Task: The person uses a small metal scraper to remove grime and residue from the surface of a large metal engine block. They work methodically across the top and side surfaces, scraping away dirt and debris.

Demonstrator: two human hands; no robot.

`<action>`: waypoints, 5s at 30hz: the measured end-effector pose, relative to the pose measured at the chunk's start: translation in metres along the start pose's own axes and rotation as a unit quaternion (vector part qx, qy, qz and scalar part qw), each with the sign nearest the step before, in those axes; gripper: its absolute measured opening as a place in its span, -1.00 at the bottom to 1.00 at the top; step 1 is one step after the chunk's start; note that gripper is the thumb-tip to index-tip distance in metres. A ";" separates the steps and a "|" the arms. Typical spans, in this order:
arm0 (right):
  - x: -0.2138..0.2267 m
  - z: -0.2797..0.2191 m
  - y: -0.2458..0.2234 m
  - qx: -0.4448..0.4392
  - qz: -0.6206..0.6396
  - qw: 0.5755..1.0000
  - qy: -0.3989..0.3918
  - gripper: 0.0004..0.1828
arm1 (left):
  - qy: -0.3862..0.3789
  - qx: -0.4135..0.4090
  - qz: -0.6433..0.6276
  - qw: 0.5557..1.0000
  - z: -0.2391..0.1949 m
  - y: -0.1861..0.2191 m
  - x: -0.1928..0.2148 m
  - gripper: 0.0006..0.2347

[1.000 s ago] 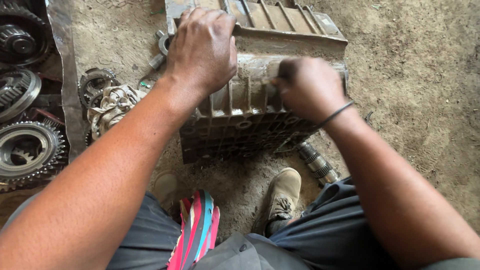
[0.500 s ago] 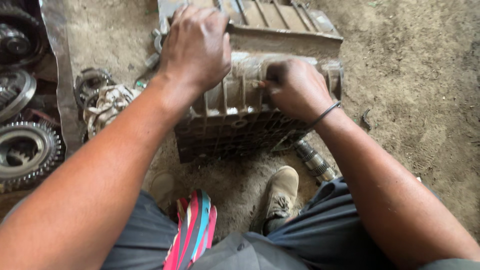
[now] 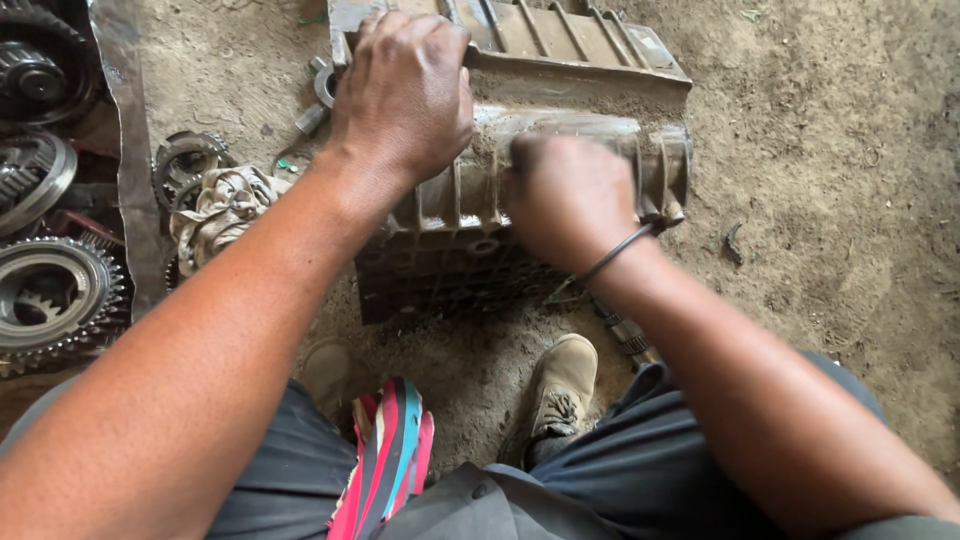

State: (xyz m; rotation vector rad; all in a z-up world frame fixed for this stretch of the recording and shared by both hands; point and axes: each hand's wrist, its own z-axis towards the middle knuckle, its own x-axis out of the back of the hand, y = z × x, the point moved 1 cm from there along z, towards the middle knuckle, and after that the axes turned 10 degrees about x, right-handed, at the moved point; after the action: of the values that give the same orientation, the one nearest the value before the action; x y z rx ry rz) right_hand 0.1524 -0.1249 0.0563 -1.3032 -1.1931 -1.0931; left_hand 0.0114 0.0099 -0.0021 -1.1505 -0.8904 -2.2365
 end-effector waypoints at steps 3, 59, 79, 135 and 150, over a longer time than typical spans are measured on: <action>-0.004 0.002 -0.012 0.001 0.052 0.999 0.006 -0.83 | 0.022 -0.010 -0.003 1.000 -0.001 0.002 0.001 -0.88; 0.008 0.002 0.012 0.057 0.030 0.998 0.020 -0.82 | 0.026 0.008 -0.015 1.000 -0.003 0.002 -0.002 -0.79; 0.001 0.006 0.015 0.033 -0.023 0.999 -0.012 -0.72 | 0.011 0.020 -0.009 1.000 -0.002 0.004 0.003 -0.79; -0.013 0.000 0.036 -0.074 0.614 0.782 0.077 -0.80 | -0.249 0.051 -0.263 0.931 0.018 0.023 0.047 -0.90; -0.017 0.002 0.008 -0.036 0.414 0.898 0.144 -0.76 | -0.063 0.000 -0.069 0.996 0.012 0.012 0.016 -0.98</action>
State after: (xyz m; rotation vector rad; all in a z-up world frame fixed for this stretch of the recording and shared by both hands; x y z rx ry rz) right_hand 0.1584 -0.1239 0.0385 -1.4349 -0.2935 -0.6540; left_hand 0.0168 0.0091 0.0210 -1.2766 -1.0499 -2.2935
